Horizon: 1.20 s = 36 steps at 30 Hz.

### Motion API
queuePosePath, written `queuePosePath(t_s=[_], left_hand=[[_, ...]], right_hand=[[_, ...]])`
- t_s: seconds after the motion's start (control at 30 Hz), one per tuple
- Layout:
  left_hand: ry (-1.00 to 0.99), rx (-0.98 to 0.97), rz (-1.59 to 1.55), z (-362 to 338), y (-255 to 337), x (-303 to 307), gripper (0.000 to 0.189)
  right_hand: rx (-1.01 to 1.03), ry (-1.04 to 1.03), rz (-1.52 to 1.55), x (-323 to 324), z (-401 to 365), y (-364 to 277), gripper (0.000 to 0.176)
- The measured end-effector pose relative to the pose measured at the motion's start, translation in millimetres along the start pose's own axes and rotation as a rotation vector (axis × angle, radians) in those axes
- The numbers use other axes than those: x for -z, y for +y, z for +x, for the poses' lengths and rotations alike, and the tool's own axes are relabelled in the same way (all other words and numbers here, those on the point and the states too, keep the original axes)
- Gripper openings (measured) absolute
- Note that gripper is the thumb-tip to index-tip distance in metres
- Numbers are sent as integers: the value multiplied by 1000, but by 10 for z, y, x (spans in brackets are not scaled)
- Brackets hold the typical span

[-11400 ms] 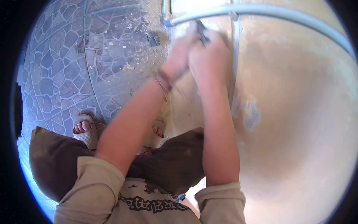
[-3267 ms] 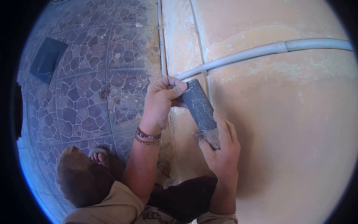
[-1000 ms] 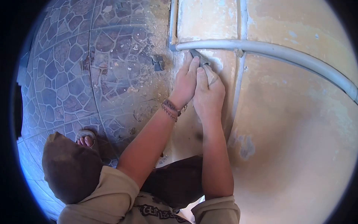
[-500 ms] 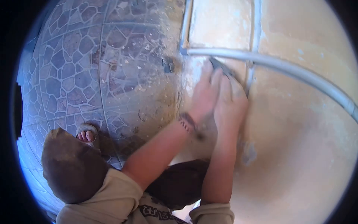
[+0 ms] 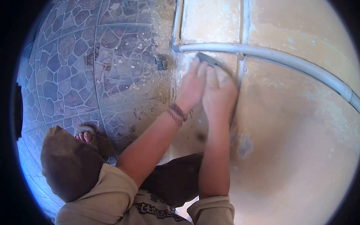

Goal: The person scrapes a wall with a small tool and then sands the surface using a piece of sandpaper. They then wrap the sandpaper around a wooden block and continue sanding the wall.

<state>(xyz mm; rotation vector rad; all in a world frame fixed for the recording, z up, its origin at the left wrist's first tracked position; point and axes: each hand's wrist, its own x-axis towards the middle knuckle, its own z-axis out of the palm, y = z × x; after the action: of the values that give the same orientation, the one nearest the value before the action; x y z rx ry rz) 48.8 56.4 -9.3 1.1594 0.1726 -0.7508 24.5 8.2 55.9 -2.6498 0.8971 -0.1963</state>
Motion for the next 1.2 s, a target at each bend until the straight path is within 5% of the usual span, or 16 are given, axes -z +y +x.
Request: queuePosePath(t_s=[0.1,0.13,0.27,0.37,0.4,0.5,0.63,0.67,0.73,0.83,0.97,1.07,1.2], left_hand=[[69,-199,-75,-153,90,-291,60],[94,-246,-47,-109,18,-305,60],[-17,-234,-94,-19,-77,-181,61],[48,-320,-40,-225,167,-265,52],[102,-357,38,-258,199,-347,52],[83,-390,-13,-131,86,-296,55],[-64,-246,-65,-324,343,-197,52],[105,-441,64,-347,203,-362,49],[183,-445,53,-264,103,-395,49],[138,-422,137,-178,102,-387,49],[85,-455,58,-357,284,-319,49],[170,-510,116,-319,145,-483,48],[44,-432,50,-353,262,-348,51]], right_hand=[[-48,83,186,251,9,-203,30],[89,110,31,222,28,-163,30],[41,132,-178,164,-78,-325,29],[130,173,1,415,-11,-143,28],[-52,221,282,397,-57,-210,27],[78,181,-111,396,-96,-302,26],[47,226,-4,497,-127,-328,25],[34,222,83,483,-81,-304,25],[-30,215,231,508,-102,-237,26],[-36,184,6,432,-105,-286,27],[-185,211,457,616,-167,-531,27],[-108,162,67,614,-128,-387,27],[-92,230,96,579,-144,-375,27]])
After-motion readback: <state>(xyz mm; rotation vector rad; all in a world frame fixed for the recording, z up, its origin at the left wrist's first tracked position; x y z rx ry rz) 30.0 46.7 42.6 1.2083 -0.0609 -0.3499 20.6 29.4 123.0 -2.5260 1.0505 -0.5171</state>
